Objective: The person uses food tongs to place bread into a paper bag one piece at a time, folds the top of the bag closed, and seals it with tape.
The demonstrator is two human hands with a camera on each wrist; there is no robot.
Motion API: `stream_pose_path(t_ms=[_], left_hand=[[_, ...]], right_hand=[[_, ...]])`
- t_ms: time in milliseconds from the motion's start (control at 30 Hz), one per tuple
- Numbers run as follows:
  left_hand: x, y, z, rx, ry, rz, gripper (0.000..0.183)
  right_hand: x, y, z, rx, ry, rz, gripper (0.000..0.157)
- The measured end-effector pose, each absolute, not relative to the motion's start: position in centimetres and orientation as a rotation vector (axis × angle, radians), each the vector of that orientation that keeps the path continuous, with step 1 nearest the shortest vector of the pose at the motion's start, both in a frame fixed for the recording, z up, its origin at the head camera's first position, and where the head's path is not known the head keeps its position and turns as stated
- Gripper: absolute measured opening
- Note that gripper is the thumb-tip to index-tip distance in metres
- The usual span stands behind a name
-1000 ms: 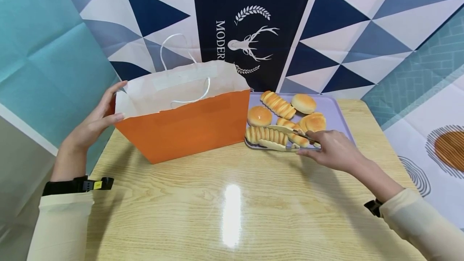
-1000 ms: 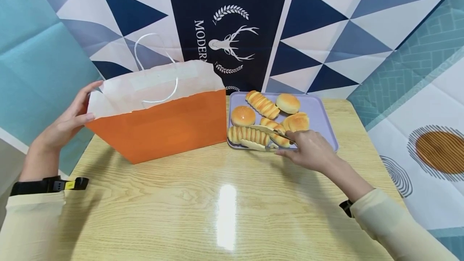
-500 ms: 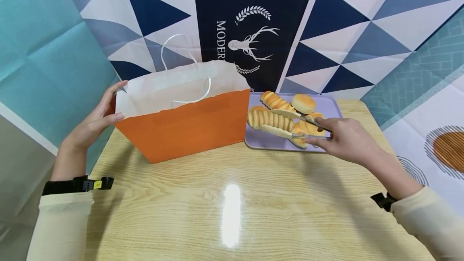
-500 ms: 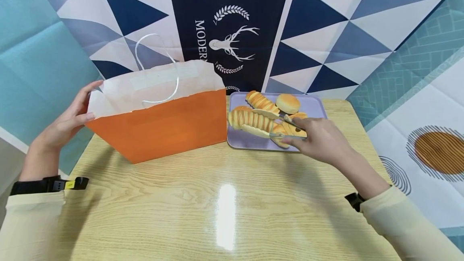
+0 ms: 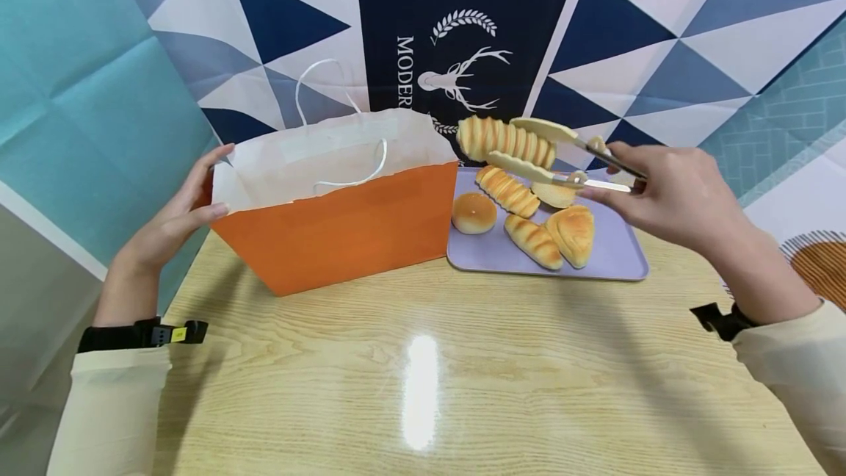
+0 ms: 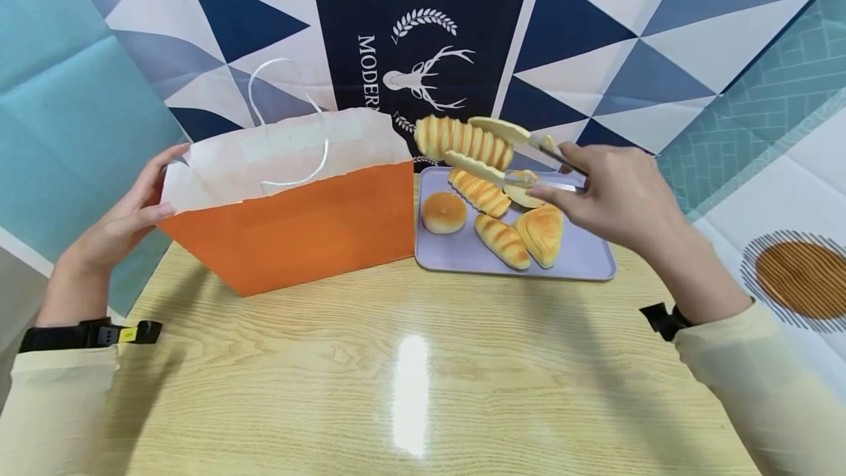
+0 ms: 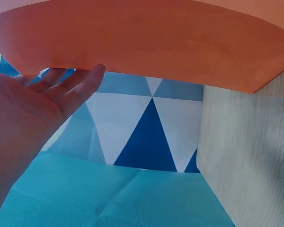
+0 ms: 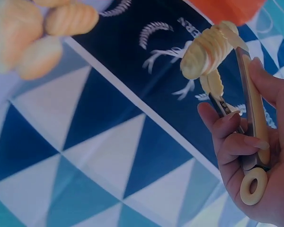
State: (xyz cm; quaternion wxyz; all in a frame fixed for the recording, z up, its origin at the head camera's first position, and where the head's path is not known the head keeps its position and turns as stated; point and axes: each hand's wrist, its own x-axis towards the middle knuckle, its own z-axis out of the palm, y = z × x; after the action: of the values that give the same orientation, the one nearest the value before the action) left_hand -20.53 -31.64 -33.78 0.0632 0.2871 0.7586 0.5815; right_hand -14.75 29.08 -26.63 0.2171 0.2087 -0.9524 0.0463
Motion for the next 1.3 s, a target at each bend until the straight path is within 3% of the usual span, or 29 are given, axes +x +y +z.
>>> stream_pose_path(t_ms=[500, 1167, 1300], left_hand=[[-20.3, -31.7, -33.8, 0.861, 2.316, 1.723, 0.074], [-20.3, -31.3, -33.7, 0.893, 2.308, 1.729, 0.075], [-20.2, -31.3, -33.7, 0.904, 2.309, 1.737, 0.075]], right_hand=[[-17.1, 23.1, -22.6, 0.742, -2.559, 0.113, 0.034], [-19.3, 15.3, -21.6, 0.967, -2.592, 0.154, 0.065], [-19.8, 13.8, -21.9, 1.02, -2.563, 0.134, 0.057]])
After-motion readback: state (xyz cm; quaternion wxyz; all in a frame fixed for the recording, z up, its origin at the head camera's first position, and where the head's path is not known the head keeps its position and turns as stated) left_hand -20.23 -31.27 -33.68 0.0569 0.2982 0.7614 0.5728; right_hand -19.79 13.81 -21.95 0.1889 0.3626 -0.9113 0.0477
